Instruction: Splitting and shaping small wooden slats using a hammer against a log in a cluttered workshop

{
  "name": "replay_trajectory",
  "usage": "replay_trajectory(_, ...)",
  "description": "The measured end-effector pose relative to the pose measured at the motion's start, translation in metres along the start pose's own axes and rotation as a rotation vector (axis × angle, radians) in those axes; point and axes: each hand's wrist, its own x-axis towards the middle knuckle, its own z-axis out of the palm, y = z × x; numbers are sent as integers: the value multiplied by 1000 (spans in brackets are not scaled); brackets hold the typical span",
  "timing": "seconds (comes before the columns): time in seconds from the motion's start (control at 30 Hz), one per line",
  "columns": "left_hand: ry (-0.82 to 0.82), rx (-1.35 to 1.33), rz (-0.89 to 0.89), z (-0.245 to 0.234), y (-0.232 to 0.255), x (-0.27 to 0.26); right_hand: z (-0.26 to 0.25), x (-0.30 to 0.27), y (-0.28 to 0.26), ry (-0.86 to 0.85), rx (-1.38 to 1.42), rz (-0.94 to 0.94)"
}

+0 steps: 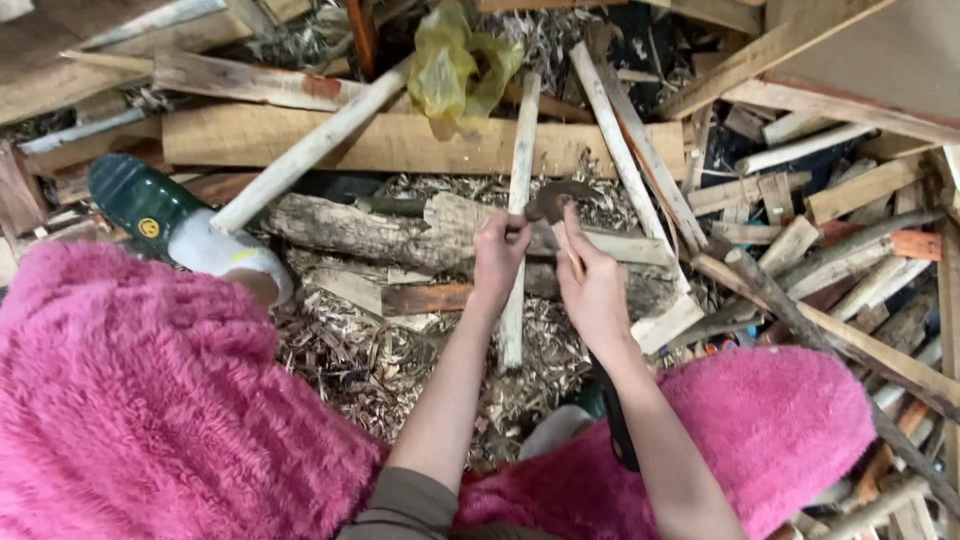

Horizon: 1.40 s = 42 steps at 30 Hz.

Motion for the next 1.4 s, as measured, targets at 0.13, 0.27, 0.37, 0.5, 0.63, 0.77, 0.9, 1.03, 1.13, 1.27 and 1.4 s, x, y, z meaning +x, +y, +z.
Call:
replay_trajectory(0.13,-3,-12,-3,2,-6,-7,0,-4,2,41,22,-52)
replay_trajectory(0.27,-28,-40,-37,-3,-2,-6,14,-6,10,4,6,-72)
replay_trajectory(0.37,-8,-35,-26,3,-8,-4,2,-6,-6,49,-67,-73)
replay_trajectory(0.5,-12,-34,-20,7,-17,-10,9,-10,3,70,-10,-76)
replay_trajectory(0.63,-23,24,-15,11,-20,-1,-2,-2,-20,-9,7,-22)
replay_trajectory(0.77,-15,-26,-42,6,-11,-6,-7,-10,-17,49,-8,-52)
replay_trajectory(0.9,-1,5,-16,21,-35,-3,7,-4,-1,8,-7,-39)
replay_trajectory(1.03,-4,11,-24,11,-26,-3,-1,-8,-15,48,8,-75)
replay_trajectory(1.13,-11,16,-23,11,-25,-6,-5,-11,-34,44,-23,-82)
replay_trajectory(1.27,-40,37,-3,12,-30,-6,7,-3,6,0,13,48)
replay_trajectory(1.4,-20,10,-26,18,-31,-5,-2,20,30,102,47,99)
